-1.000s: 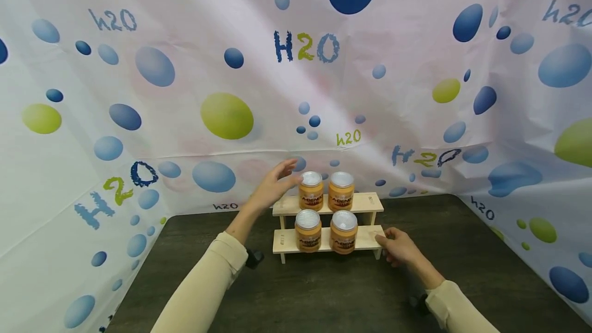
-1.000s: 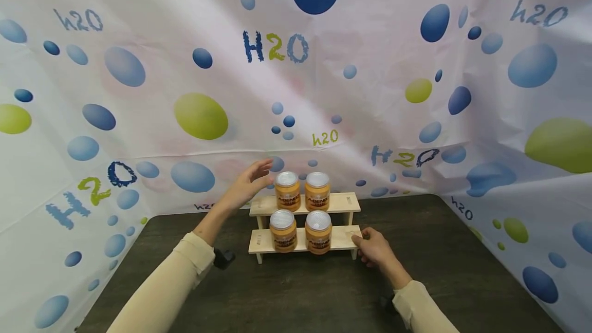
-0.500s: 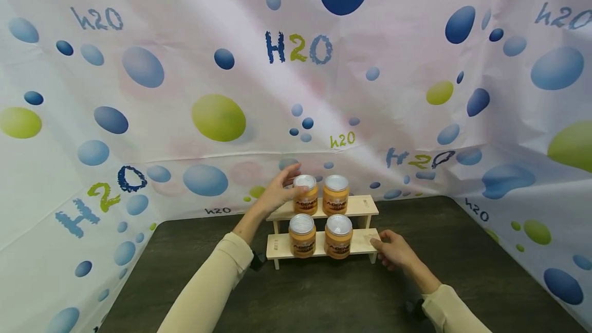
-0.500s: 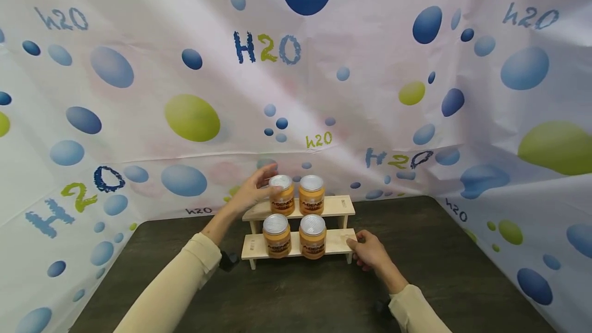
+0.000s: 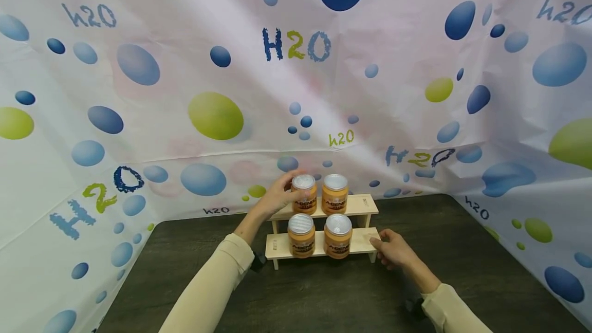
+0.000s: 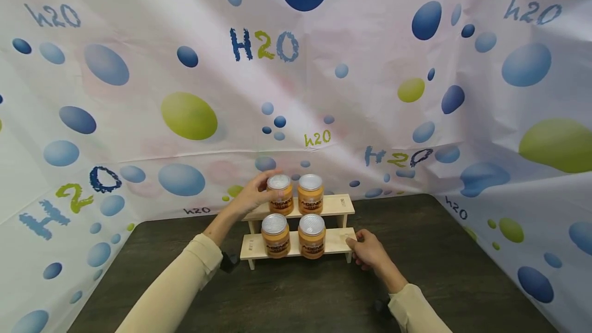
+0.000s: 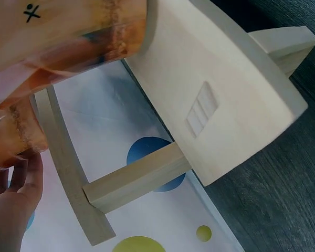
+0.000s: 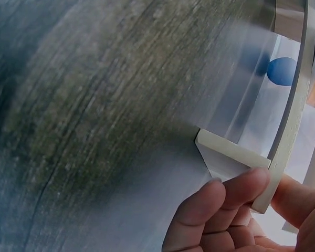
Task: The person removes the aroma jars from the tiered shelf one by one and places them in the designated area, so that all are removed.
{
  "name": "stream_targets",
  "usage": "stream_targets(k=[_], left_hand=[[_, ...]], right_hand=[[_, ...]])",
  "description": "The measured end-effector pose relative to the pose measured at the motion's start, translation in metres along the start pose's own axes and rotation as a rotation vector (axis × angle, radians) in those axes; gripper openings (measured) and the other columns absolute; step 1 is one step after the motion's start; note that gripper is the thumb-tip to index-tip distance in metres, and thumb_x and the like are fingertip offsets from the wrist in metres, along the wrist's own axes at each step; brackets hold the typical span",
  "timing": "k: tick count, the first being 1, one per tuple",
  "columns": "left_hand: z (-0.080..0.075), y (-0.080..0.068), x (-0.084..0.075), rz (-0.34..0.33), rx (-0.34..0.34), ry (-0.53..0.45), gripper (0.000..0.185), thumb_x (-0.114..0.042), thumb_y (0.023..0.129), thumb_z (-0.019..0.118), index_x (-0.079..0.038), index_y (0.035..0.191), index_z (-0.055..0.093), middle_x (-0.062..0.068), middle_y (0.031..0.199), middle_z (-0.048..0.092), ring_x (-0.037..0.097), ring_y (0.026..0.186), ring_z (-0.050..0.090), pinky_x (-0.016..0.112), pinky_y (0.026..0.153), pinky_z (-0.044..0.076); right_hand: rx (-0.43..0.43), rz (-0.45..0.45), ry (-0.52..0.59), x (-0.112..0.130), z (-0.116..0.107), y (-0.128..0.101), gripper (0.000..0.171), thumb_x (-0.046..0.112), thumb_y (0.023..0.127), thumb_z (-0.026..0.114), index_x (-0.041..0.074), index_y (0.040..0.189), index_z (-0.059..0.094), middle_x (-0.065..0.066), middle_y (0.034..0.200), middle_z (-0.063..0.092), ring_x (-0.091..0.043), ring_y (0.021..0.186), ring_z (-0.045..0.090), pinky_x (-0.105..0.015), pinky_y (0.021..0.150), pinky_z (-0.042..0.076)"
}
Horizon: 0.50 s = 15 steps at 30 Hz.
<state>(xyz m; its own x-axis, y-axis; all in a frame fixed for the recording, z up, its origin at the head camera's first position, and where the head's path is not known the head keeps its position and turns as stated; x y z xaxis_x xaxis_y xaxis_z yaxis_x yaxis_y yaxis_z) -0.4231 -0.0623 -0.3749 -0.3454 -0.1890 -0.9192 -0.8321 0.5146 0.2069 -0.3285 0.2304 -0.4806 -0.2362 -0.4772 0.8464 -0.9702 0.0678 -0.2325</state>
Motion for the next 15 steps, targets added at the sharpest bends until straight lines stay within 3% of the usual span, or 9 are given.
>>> stream_targets(k=[15], left_hand=[[0.0045,0.0007,0.0043,-0.017,0.060,-0.061,0.076,-0.013,0.092,0.073,-0.014,0.156,0.033,0.015,0.147,0.046,0.033,0.132,0.051,0.048,0.105,0.049]], right_hand=[[-0.001,0.011,-0.026,-0.0019,0.0003,0.0021,0.029,0.025,0.103,0.054,-0.001,0.116,0.049,-0.008,0.073,0.058,-0.019,0.060,0.054,-0.031,0.052,0.047]])
Point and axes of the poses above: each hand's wrist, its own y-axis towards the middle knuckle, its own z-axis out of the palm, x = y × z, the point moved 5 cm from there along y, towards the middle knuckle
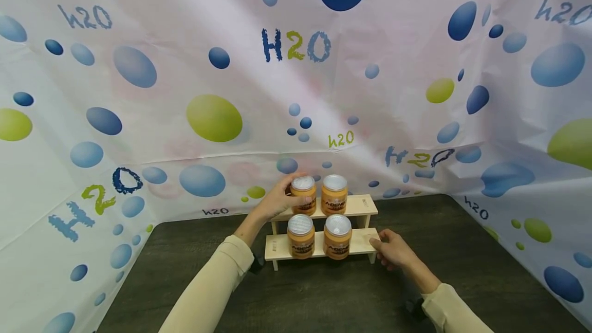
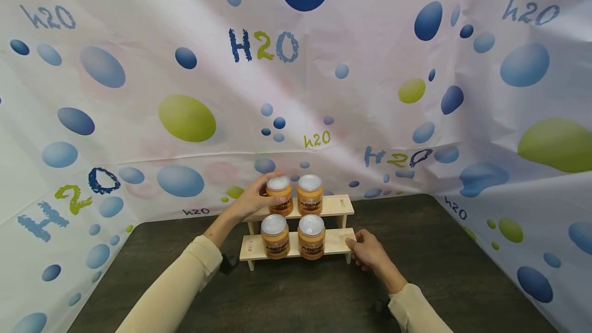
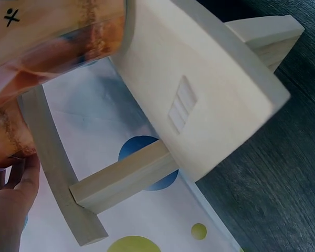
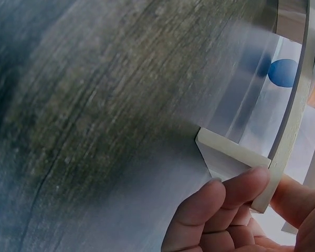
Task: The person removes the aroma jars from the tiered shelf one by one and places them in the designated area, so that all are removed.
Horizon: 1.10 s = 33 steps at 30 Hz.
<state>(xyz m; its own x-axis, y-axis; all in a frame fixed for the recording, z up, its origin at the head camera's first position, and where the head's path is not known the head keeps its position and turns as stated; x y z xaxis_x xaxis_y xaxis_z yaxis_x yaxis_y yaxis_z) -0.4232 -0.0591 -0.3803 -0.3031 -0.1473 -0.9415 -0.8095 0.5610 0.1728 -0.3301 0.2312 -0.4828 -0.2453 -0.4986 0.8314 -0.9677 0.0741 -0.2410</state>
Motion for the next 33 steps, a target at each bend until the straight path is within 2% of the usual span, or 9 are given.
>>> stream_targets(k=[8,20,33], left_hand=[[0.0015,0.0022,0.0028,0.005,0.003,-0.006,0.079,-0.009,0.091,0.073,-0.015,0.157,0.030,0.018,0.146,0.045,0.034,0.131,0.052,0.048,0.103,0.050],[0.0023,0.0013,-0.0005,0.008,0.008,-0.003,0.081,-0.007,0.090,0.073,-0.015,0.157,0.027,0.021,0.145,0.044,0.036,0.129,0.053,0.047,0.101,0.051],[0.0025,0.0018,0.0008,0.020,-0.021,0.019,0.080,-0.007,0.090,0.074,-0.015,0.156,0.031,0.018,0.143,0.049,0.033,0.126,0.056,0.044,0.100,0.052]], right_hand=[[0.008,0.000,0.006,0.0013,-0.0010,-0.0011,0.033,0.025,0.104,0.053,-0.003,0.120,0.047,-0.009,0.074,0.058,-0.019,0.061,0.054,-0.031,0.052,0.046],[0.016,-0.002,0.014,0.0019,-0.0019,-0.0002,0.029,0.024,0.103,0.053,-0.002,0.116,0.048,-0.007,0.072,0.057,-0.018,0.060,0.053,-0.030,0.051,0.045],[0.010,0.004,0.012,0.0017,-0.0013,-0.0008,0.027,0.024,0.103,0.053,-0.001,0.116,0.049,-0.007,0.073,0.058,-0.018,0.061,0.053,-0.030,0.052,0.045]])
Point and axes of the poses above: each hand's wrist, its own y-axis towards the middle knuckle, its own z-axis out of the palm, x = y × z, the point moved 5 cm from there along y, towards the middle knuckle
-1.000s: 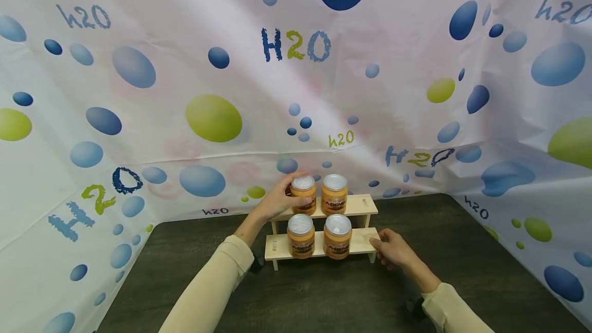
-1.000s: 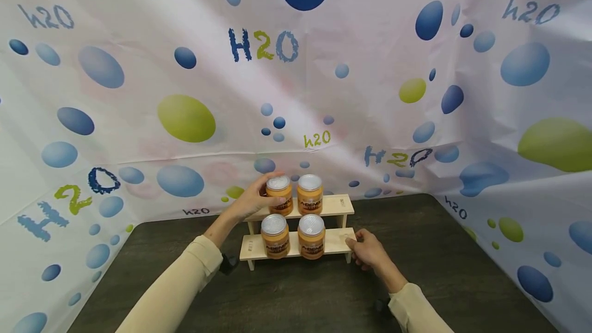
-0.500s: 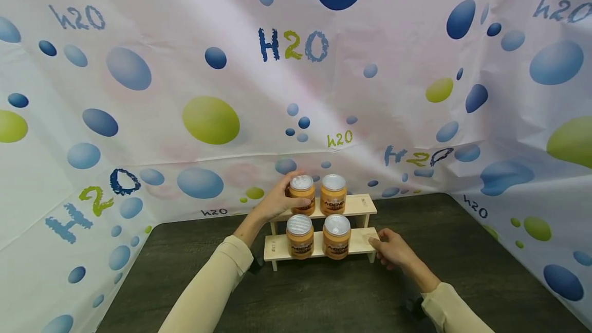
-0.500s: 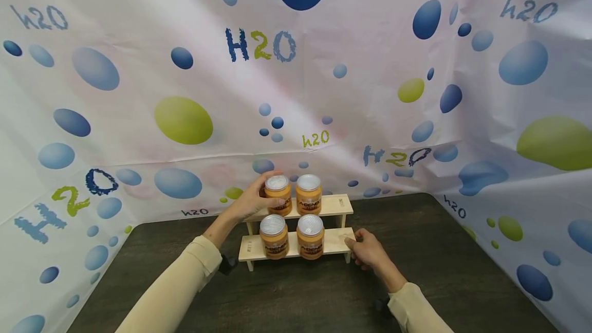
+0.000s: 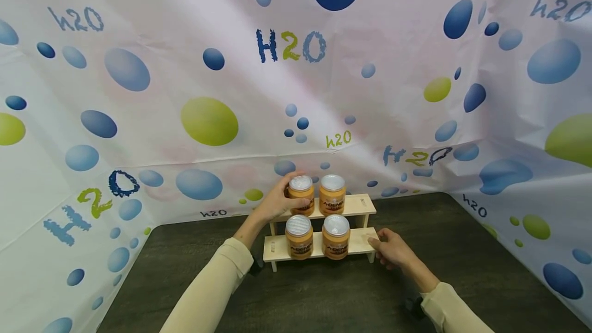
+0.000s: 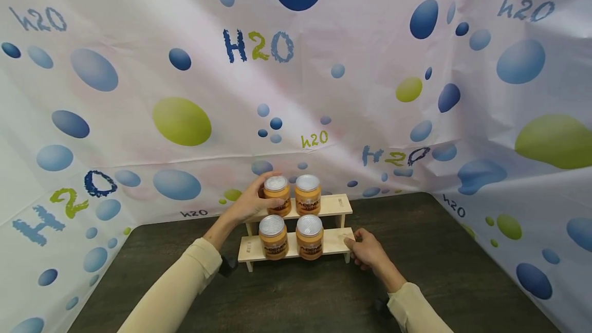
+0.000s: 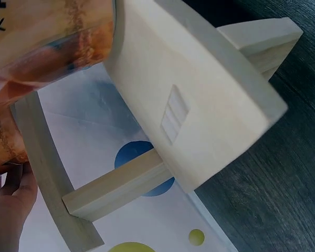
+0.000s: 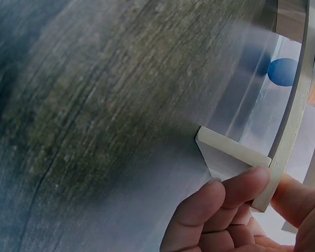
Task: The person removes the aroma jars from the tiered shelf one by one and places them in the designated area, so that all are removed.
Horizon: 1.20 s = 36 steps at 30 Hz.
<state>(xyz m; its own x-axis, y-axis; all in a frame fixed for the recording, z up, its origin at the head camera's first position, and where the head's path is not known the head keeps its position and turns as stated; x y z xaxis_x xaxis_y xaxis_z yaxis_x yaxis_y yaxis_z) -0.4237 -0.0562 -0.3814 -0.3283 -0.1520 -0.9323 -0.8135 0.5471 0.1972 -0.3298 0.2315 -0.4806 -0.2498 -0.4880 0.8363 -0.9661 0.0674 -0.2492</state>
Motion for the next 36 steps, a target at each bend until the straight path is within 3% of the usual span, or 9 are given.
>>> stream_targets(k=[25,36], left_hand=[[0.0000,0.0020,0.0001,-0.010,-0.026,0.057,0.078,-0.008,0.088,0.077,-0.016,0.154,0.036,0.016,0.141,0.050,0.033,0.124,0.057,0.044,0.098,0.053],[0.0003,0.0019,-0.0048,0.025,-0.013,0.085,0.076,-0.005,0.088,0.076,-0.012,0.153,0.036,0.017,0.139,0.051,0.033,0.123,0.058,0.046,0.099,0.053]], right_hand=[[-0.007,0.016,0.010,-0.0017,0.0002,0.0001,0.027,0.024,0.103,0.054,0.001,0.116,0.049,-0.007,0.073,0.058,-0.019,0.062,0.054,-0.030,0.053,0.045],[-0.014,-0.006,0.010,-0.0002,0.0007,-0.0022,0.025,0.024,0.104,0.053,0.001,0.113,0.050,-0.007,0.071,0.056,-0.018,0.057,0.051,-0.030,0.051,0.043]])
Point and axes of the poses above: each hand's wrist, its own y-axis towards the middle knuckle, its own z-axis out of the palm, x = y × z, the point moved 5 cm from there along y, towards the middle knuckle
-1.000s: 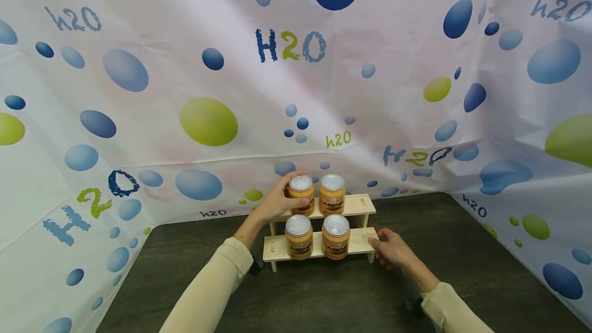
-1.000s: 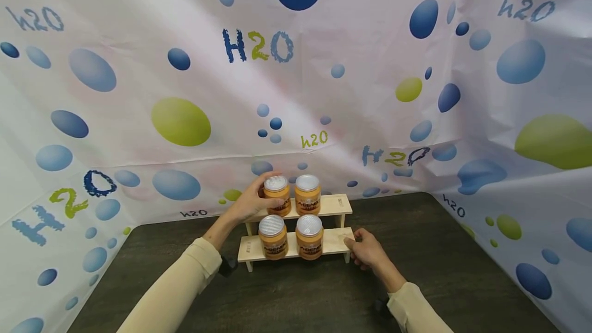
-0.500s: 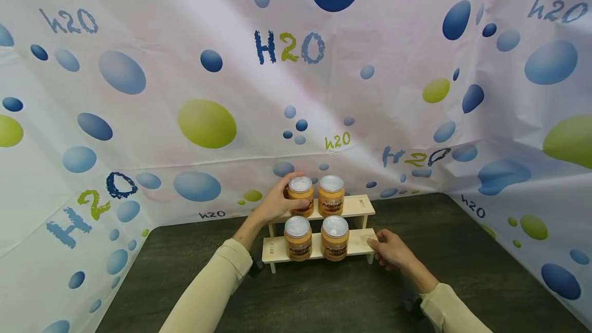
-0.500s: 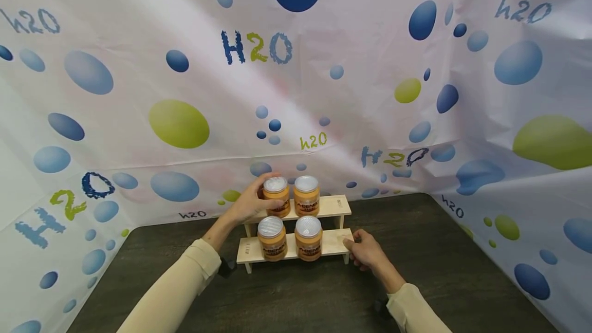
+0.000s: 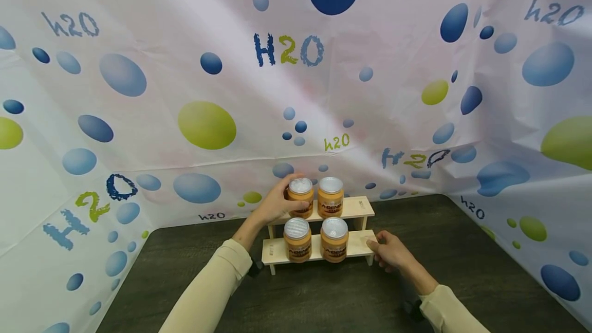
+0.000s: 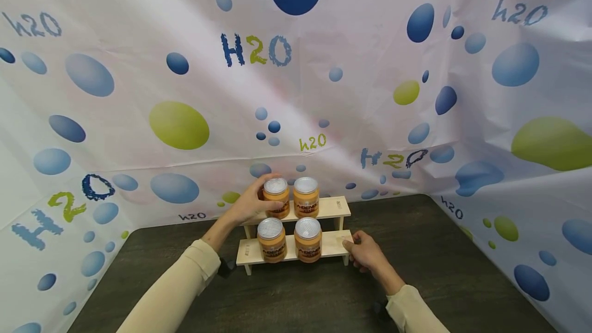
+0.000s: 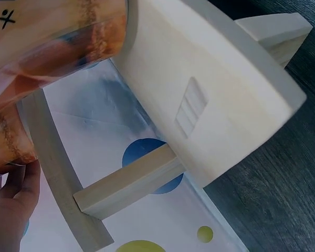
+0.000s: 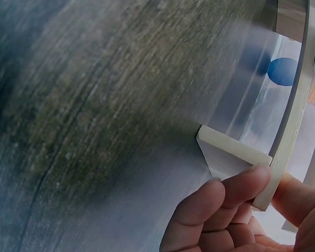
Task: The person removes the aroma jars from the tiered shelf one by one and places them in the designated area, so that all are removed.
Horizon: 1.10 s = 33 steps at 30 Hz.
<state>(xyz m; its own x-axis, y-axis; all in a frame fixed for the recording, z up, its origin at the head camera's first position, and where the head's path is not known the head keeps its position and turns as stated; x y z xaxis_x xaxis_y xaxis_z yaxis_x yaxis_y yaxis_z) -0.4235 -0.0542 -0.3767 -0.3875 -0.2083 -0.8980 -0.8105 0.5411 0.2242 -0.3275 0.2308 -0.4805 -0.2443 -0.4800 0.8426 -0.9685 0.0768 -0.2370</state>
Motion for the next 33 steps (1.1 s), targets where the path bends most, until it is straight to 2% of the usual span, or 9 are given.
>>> stream_targets(k=[13,21,33], left_hand=[[-0.007,-0.002,-0.003,-0.011,-0.036,-0.010,0.077,-0.009,0.089,0.076,-0.016,0.153,0.036,0.019,0.138,0.053,0.034,0.123,0.058,0.048,0.100,0.052],[-0.009,-0.003,-0.007,-0.022,-0.035,-0.005,0.077,-0.009,0.089,0.075,-0.015,0.154,0.035,0.018,0.139,0.052,0.034,0.125,0.057,0.048,0.102,0.051],[-0.015,-0.001,-0.014,-0.025,-0.036,0.005,0.077,-0.012,0.088,0.077,-0.020,0.153,0.037,0.015,0.140,0.052,0.033,0.127,0.056,0.049,0.103,0.050]], right_hand=[[-0.002,-0.002,0.000,0.001,0.000,-0.001,0.025,0.024,0.104,0.053,0.001,0.112,0.050,-0.007,0.071,0.057,-0.018,0.058,0.051,-0.030,0.051,0.044],[-0.003,0.005,0.000,0.000,0.001,-0.001,0.024,0.023,0.103,0.053,0.001,0.112,0.050,-0.007,0.072,0.057,-0.018,0.058,0.051,-0.030,0.051,0.044],[-0.006,0.001,0.009,0.001,0.001,0.000,0.024,0.023,0.103,0.053,0.001,0.111,0.050,-0.007,0.072,0.057,-0.018,0.058,0.051,-0.030,0.051,0.045]])
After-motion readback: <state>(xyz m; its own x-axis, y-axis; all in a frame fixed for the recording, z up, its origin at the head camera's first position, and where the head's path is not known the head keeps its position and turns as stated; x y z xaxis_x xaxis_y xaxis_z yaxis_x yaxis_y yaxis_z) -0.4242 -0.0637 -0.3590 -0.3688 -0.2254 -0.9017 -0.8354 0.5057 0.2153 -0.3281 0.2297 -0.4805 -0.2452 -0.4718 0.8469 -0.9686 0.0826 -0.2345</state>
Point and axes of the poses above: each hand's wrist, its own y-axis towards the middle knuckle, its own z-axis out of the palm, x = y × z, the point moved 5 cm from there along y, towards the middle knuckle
